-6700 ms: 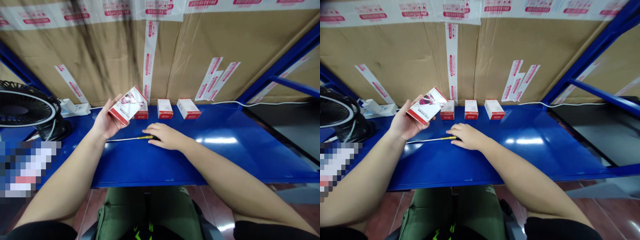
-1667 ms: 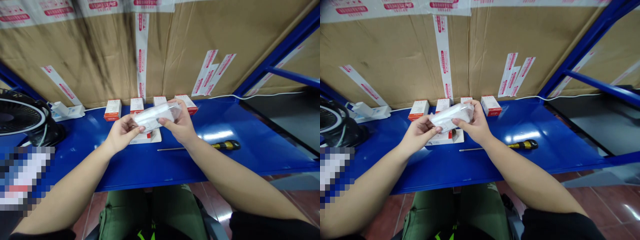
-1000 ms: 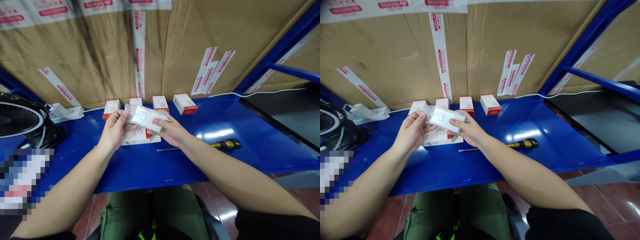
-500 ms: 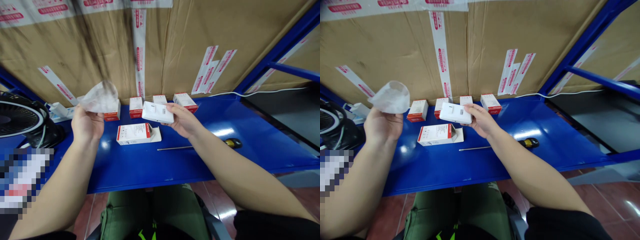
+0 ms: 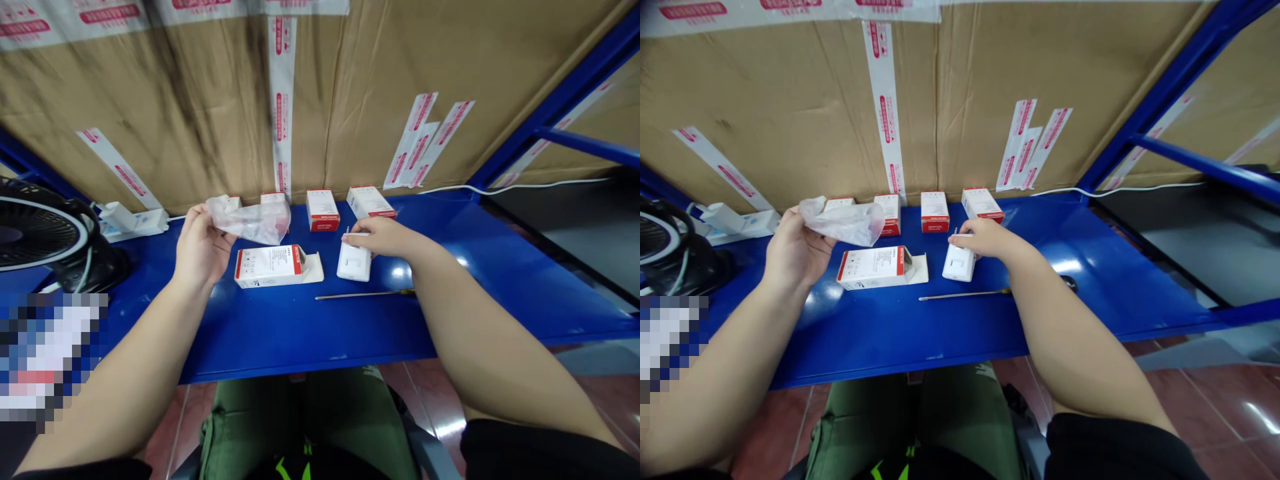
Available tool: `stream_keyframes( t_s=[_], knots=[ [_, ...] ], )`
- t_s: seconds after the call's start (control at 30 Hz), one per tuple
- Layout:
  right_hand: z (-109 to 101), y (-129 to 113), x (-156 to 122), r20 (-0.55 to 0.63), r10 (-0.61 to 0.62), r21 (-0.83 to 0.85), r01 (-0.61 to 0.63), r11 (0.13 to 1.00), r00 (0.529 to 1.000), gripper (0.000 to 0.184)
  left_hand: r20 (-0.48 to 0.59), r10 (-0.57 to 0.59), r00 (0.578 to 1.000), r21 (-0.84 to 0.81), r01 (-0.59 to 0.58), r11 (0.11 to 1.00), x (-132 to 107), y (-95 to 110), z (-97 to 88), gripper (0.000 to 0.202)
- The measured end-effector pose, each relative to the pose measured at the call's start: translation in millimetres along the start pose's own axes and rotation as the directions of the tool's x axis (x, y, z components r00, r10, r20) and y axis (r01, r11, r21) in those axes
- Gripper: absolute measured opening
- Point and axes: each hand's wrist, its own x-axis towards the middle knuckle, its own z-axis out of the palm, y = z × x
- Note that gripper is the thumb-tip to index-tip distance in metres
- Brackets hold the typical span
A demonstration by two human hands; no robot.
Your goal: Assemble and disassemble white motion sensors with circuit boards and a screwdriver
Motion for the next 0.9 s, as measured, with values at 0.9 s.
stream_keyframes(
  t_s=[0.9],
  knots=[
    [41,-34,-6,-0.319,-0.231,0.632,0.388,0.670,0.919,0.027,0.761,-0.196,0.618,0.635,-0.649,0.419,-18,2,-3.4,0.073]
  ],
)
